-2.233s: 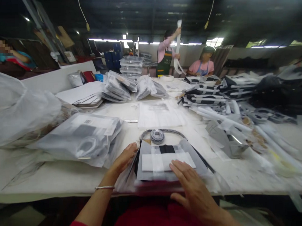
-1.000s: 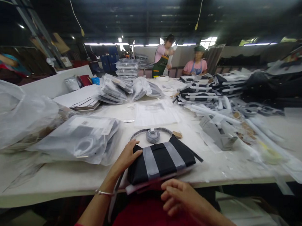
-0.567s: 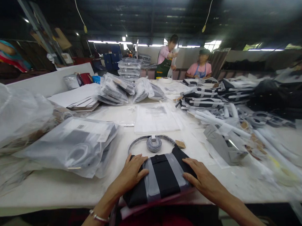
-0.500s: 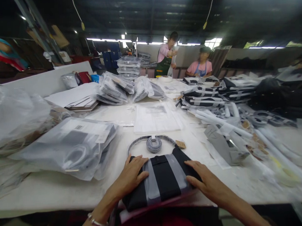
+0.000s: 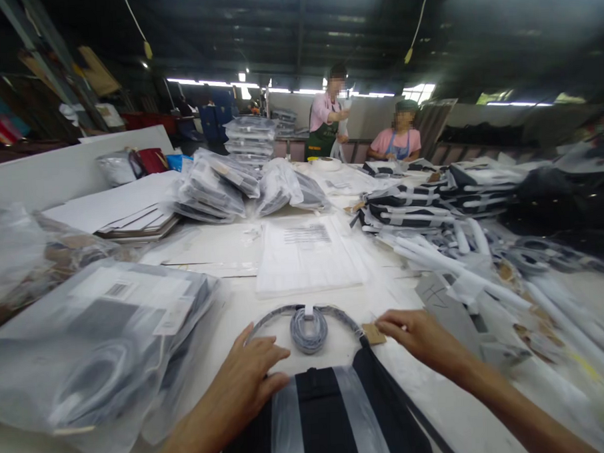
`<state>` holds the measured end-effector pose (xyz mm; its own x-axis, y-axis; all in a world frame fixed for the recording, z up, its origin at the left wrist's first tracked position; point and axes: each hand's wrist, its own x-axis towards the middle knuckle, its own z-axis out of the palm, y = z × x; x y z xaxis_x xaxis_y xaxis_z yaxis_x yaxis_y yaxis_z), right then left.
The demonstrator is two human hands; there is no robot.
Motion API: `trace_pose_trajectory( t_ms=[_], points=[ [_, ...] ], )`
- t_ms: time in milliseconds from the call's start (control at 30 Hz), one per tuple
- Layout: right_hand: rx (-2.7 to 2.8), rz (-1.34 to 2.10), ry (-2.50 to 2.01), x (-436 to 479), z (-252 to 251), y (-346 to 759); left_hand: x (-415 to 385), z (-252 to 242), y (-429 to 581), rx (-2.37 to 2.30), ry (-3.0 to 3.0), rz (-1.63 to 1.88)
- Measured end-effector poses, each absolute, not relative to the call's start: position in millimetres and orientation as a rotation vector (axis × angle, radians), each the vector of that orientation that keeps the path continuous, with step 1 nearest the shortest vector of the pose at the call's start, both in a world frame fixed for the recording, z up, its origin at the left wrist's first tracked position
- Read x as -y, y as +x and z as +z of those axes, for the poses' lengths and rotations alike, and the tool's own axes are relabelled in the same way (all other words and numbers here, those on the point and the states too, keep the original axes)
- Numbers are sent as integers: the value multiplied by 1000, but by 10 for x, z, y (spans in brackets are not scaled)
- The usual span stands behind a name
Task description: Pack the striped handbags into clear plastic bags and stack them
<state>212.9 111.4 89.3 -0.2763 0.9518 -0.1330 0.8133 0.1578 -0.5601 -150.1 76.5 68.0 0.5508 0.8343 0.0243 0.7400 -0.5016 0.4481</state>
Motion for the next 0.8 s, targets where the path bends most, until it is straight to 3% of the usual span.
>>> trace_pose_trajectory(
  t_ms=[100, 200, 367, 800],
  points=[
    [2458, 169, -1541, -1798, 639, 1786, -1147, 823, -1290, -1408, 2500, 364],
    [2756, -71, -1426, -2262, 320, 1402, -1541, 776, -1081, -1498, 2556, 195],
    [2881, -105, -1502, -2601, 128, 1116, -2072, 489, -785, -1529, 2598, 117],
    [2897, 11, -1655, -2841, 433, 1086, -2742, 189, -543, -1680, 2502, 116]
  ],
)
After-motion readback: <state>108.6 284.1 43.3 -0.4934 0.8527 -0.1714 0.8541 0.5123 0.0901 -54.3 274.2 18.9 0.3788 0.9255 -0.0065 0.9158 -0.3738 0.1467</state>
